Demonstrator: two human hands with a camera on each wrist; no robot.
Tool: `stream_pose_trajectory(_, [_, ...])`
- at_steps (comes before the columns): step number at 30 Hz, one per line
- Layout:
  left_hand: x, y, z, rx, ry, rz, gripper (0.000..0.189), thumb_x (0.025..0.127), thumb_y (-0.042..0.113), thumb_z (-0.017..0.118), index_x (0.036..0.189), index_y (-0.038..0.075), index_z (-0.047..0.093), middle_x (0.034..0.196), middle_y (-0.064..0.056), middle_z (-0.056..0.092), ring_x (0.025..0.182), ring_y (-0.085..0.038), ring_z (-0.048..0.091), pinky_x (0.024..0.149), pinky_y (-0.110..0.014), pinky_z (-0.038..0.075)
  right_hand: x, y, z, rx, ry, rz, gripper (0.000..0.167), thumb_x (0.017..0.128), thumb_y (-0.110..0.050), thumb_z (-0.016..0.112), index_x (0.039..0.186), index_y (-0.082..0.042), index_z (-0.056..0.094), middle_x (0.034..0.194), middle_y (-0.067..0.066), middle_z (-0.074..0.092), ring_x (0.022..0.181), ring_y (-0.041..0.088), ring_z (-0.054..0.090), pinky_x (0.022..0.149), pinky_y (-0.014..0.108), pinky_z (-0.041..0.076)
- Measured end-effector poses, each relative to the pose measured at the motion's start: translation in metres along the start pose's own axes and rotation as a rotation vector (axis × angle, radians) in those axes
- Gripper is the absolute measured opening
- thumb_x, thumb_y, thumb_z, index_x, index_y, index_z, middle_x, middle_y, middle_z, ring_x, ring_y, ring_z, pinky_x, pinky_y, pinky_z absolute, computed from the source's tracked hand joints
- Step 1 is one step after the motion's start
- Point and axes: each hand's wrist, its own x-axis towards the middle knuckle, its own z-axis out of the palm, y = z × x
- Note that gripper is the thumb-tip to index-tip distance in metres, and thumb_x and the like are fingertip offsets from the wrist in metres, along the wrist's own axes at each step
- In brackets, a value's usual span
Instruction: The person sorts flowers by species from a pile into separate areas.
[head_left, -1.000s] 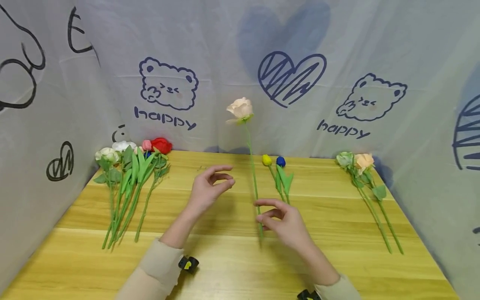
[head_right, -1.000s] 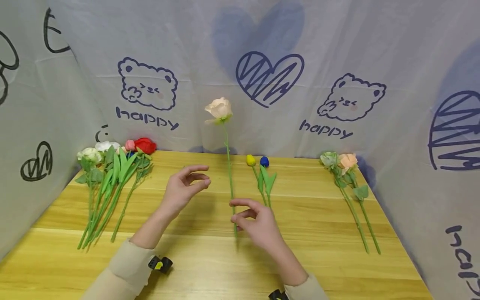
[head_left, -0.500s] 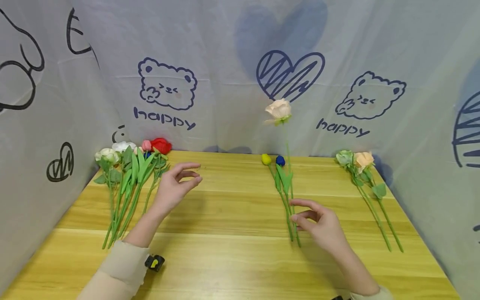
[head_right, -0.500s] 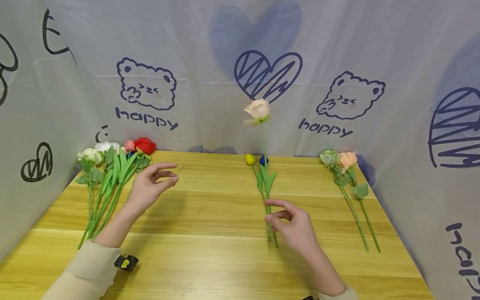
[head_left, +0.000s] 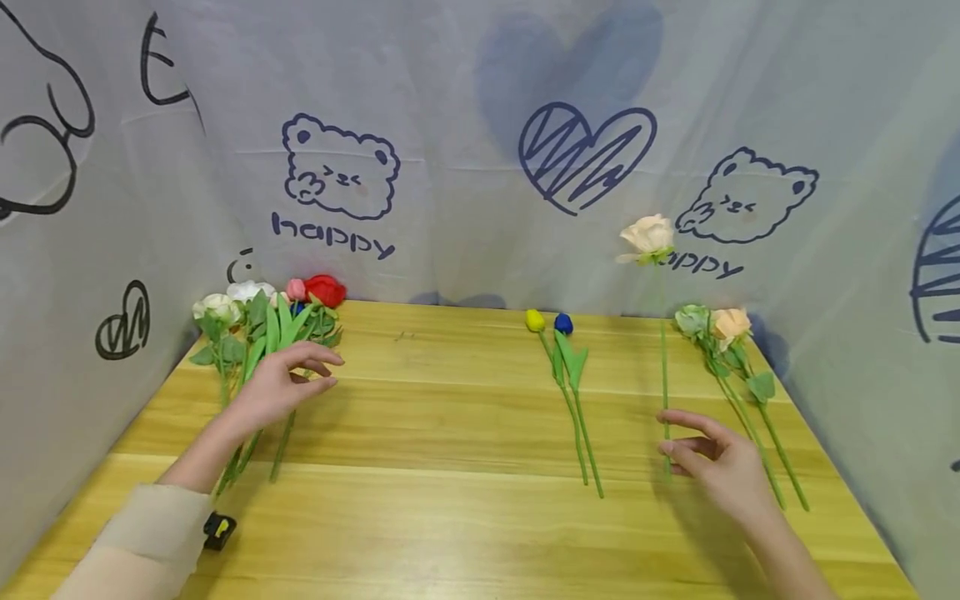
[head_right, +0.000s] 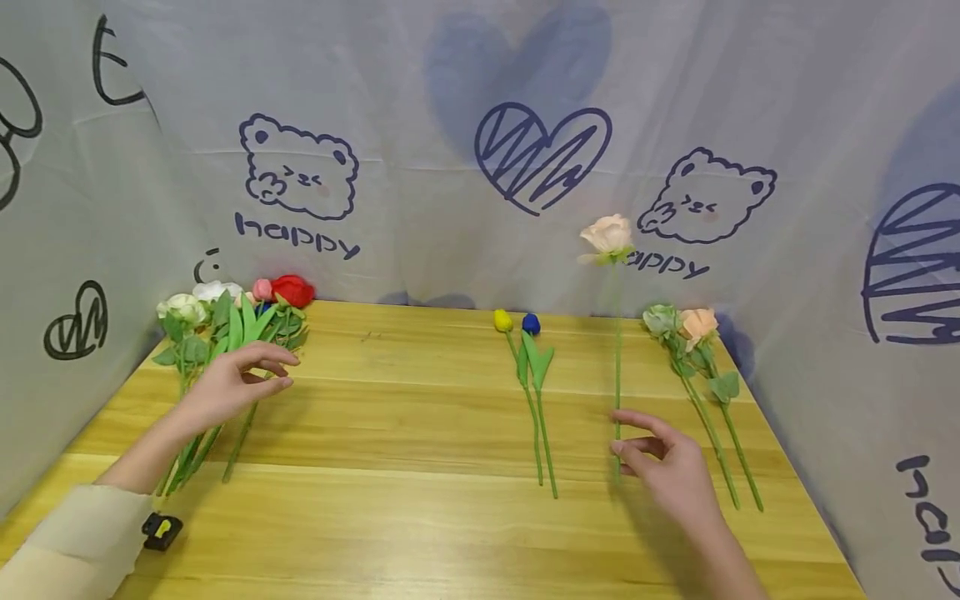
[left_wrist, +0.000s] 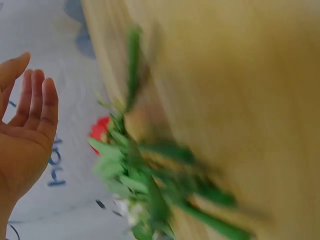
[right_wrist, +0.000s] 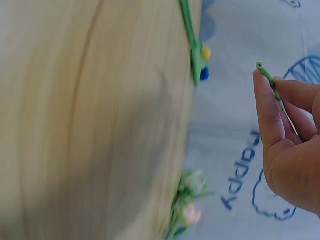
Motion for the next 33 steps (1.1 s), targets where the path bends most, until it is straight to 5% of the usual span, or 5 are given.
stream_pose_trajectory(6, [-0.008,-0.027,-0.019,0.076,-0.115,-0.05,0.023,0.094,0.004,0.075,0.117,0.005,0.075,0.119,-0.016,0.069,0.095,-0.019,0.067,0.069,-0.027,0.056,-0.003,0.021,-0.036,-0.062,0.028,0.065,0.044,0.101,-0.016,0.071,0.144,-0.01,0.062,0.106,-0.009,0.077,0.094,0.008,0.073,0.078,0.032,0.063])
stream_pose_trajectory(14, [-0.008,-0.045,-0.029,0.109,-0.203,-0.118,0.029,0.092,0.008,0.08,0.12,0.003,0.075,0.104,-0.012,0.067,0.088,-0.017,0.059,0.067,-0.027,0.05,0.0,0.052,-0.094,-0.19,0.024,0.07,0.044,0.103,-0.022,0.069,0.144,-0.008,0.061,0.107,-0.031,0.066,0.089,0.008,0.073,0.073,0.034,0.064])
stream_pose_trajectory(21, [-0.01,-0.052,-0.029,0.096,-0.268,-0.182,0.036,0.091,0.013,0.081,0.124,0.0,0.072,0.105,-0.01,0.068,0.093,-0.019,0.063,0.074,-0.031,0.052,0.011,0.076,-0.135,-0.291,0.017,0.145,0.05,0.105,-0.019,0.065,0.147,0.005,0.053,0.125,0.001,0.068,0.087,-0.006,0.067,0.075,0.035,0.064])
stream_pose_trajectory(27, [-0.012,-0.053,-0.031,0.083,-0.301,-0.223,0.038,0.092,0.014,0.081,0.126,0.0,0.071,0.105,-0.009,0.07,0.098,-0.022,0.065,0.078,-0.036,0.054,0.018,0.095,-0.145,-0.348,-0.03,0.193,0.056,0.104,-0.016,0.066,0.146,0.015,0.046,0.135,0.032,0.061,0.084,0.0,0.068,0.07,0.035,0.063])
stream_pose_trajectory(33, [-0.011,-0.054,-0.031,0.086,-0.303,-0.238,0.04,0.092,0.017,0.081,0.127,0.001,0.071,0.107,-0.009,0.07,0.099,-0.022,0.064,0.079,-0.037,0.053,0.024,0.109,-0.145,-0.326,-0.088,0.229,0.057,0.102,-0.019,0.068,0.144,0.014,0.049,0.132,0.029,0.064,0.085,-0.004,0.066,0.074,0.034,0.063])
